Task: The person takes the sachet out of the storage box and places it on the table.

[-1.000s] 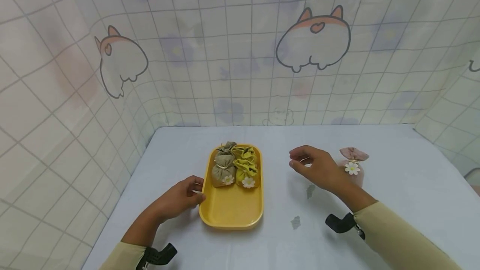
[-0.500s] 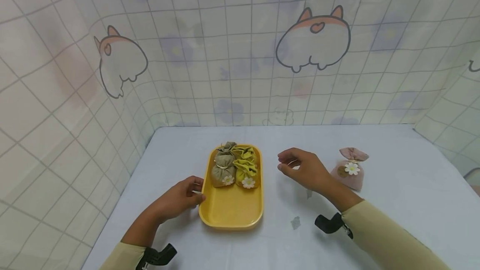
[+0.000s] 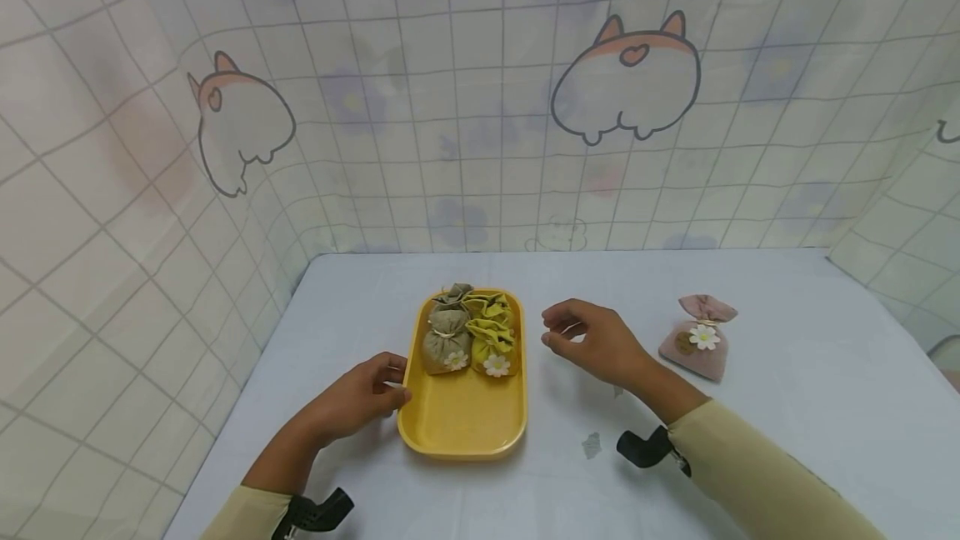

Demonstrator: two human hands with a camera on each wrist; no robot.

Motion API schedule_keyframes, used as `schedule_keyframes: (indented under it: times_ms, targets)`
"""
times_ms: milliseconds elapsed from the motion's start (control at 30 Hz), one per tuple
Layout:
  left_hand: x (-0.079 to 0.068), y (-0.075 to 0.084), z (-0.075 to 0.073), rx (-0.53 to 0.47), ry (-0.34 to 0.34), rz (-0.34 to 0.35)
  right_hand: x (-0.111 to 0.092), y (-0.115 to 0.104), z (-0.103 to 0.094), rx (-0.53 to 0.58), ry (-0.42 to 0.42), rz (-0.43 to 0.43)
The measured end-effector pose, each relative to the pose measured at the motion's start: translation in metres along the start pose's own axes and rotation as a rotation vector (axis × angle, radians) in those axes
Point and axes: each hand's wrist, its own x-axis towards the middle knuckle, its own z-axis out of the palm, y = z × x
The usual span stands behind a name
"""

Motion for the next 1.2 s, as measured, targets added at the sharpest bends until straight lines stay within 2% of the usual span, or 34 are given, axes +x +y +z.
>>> schedule_keyframes:
  times_ms: [600,1200]
  targets:
    - [0.001,-0.004,0.000,-0.013,-0.005,0.005,0.005,-0.005,0.015,-0.010,-0.030,-0.001]
    - [0.003,-0.004,0.001,-0.010,0.005,-0.006,0.012,-0.011,0.030,-0.028,-0.052,-0.081]
